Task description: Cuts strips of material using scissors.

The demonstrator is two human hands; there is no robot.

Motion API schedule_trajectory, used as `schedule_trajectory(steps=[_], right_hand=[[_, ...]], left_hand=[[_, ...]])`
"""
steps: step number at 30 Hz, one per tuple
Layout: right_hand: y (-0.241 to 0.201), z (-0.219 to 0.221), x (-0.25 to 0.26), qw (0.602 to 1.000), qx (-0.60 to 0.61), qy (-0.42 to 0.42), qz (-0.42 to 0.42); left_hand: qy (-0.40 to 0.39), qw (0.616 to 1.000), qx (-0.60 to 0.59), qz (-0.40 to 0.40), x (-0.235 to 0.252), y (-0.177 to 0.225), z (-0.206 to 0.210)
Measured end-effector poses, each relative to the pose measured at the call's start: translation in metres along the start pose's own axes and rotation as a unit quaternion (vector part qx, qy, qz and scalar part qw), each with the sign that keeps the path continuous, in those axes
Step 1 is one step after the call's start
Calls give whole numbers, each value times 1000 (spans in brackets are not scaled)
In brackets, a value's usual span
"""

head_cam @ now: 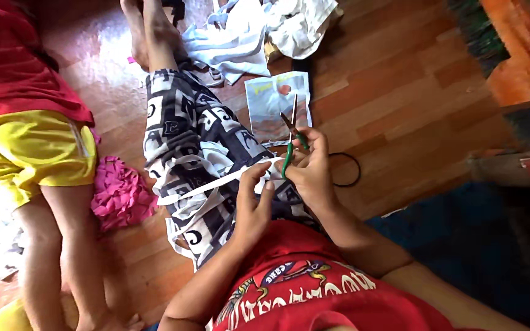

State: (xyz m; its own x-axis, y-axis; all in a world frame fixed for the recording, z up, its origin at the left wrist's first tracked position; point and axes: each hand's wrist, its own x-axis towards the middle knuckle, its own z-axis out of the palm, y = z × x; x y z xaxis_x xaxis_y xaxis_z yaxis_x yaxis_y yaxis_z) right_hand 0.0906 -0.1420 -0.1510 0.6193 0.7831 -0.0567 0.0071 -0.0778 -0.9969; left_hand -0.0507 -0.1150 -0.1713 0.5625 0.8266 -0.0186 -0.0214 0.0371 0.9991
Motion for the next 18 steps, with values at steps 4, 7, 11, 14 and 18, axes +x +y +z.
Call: schedule_trajectory(steps=[4,7,11,14,18], right_hand=[[-2,0,-4,999,-31,-3,-5],[-1,-1,-6,1000,-20,-7,5],[2,-1,-8,1000,6,-15,17],[0,-1,-8,999,16,-17,28],[-1,-5,-6,999,31,-10,26]], left_hand=[[-31,999,2,20,6,6,8],[33,999,-4,10,10,3,9],[66,998,-15,13,17,3,6],[60,998,-7,20,21,6,2],[36,999,-1,27,28,9,-1]])
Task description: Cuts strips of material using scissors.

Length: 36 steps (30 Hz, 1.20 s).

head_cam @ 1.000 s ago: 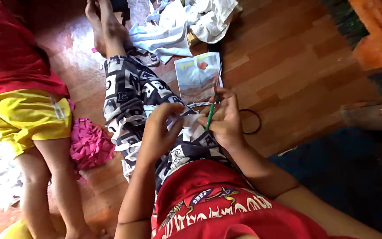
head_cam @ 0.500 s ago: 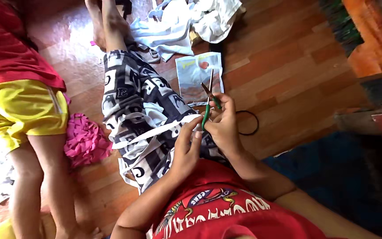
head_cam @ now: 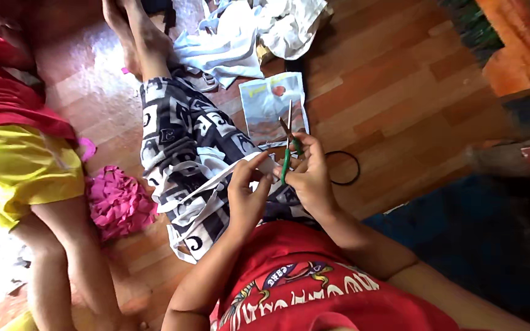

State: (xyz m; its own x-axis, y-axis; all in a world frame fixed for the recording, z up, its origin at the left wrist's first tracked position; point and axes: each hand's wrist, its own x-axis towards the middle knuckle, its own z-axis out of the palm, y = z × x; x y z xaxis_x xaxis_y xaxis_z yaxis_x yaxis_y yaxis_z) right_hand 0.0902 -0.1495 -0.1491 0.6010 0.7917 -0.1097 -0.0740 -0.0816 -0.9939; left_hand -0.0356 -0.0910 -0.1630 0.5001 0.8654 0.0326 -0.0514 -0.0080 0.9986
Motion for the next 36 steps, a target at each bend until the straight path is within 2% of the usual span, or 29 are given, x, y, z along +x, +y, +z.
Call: schedule_trajectory(steps=[3,7,12,19,22,25,32,36], right_hand=[[2,-6,3,998,50,-12,-21],[19,-52,10,982,38,-177,-55],[40,-103,-6,960,21,-279,20],[60,-92,-28,907,158,-374,116],[61,-85,-27,896,186,-387,113],[63,-81,-23,902,186,-378,94],[64,-81,-19,931,146,-324,81],[63,-81,-19,935,137,-321,70]], left_hand=[[-18,1000,3,3,5,4,0],[-36,998,15,40,12,12,-2],[-61,997,17,45,22,17,7],[-88,996,1,-12,23,13,21],[-82,995,9,-50,22,11,20],[-70,995,21,-69,20,11,19],[-62,996,13,-65,16,6,22],[-62,996,8,-62,16,5,24]])
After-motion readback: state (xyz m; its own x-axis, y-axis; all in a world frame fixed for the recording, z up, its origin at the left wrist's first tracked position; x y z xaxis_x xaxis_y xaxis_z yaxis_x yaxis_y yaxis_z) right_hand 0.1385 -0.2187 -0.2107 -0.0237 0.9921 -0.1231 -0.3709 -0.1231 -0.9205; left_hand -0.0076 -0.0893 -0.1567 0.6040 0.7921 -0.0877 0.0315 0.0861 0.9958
